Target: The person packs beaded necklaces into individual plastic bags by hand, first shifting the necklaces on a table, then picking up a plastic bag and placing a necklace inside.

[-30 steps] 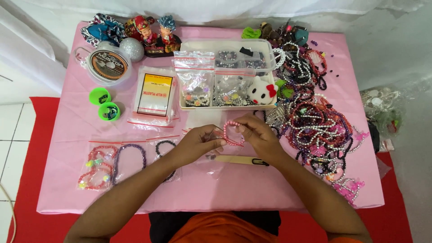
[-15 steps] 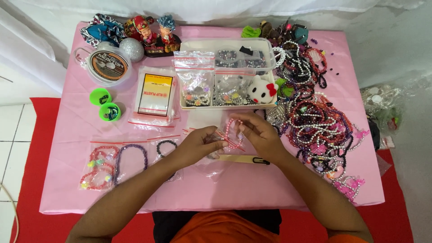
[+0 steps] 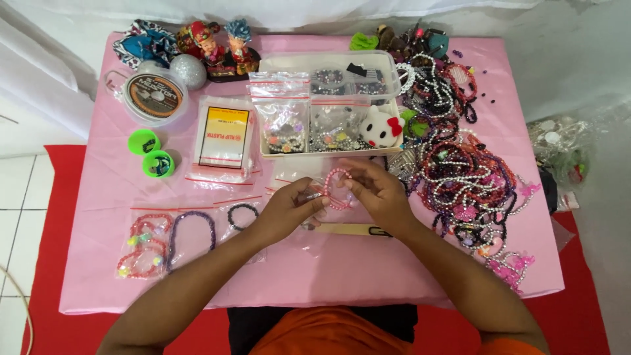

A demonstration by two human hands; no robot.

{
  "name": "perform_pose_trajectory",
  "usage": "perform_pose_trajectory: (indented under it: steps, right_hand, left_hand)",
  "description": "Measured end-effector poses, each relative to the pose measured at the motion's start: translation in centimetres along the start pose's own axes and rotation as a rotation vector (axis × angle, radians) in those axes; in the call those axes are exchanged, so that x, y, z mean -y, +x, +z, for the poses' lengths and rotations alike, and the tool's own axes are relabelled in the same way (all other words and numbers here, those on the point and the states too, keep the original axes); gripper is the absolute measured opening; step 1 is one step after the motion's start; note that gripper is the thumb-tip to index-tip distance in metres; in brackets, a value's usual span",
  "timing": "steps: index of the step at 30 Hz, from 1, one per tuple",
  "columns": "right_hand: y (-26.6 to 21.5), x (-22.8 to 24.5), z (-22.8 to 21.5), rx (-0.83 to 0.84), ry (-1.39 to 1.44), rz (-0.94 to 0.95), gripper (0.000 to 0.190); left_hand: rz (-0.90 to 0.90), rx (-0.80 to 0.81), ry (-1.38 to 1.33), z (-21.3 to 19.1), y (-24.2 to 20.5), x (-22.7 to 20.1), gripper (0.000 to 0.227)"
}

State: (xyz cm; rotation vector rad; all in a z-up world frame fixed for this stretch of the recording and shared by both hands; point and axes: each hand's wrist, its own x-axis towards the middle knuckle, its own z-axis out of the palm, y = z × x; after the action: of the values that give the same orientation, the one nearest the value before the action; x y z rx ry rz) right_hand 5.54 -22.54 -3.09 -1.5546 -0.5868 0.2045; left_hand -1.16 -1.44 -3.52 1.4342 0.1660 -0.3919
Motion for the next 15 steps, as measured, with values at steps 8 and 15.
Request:
perform_pose_trajectory:
  steps: [8, 15]
  right_hand:
    - [-0.2, 0.0, -0.1, 0.035, 0.161, 0.031, 0.030]
    - [0.0, -0.7, -0.5, 0.077, 0.251, 0.029, 0.044]
  left_hand:
    - [0.088, -0.074, 0.243, 0.2, -0.1, -0.2, 0.032]
    - [0.102, -0.104, 0.086, 0.6, -0.8, -1.0, 0.026]
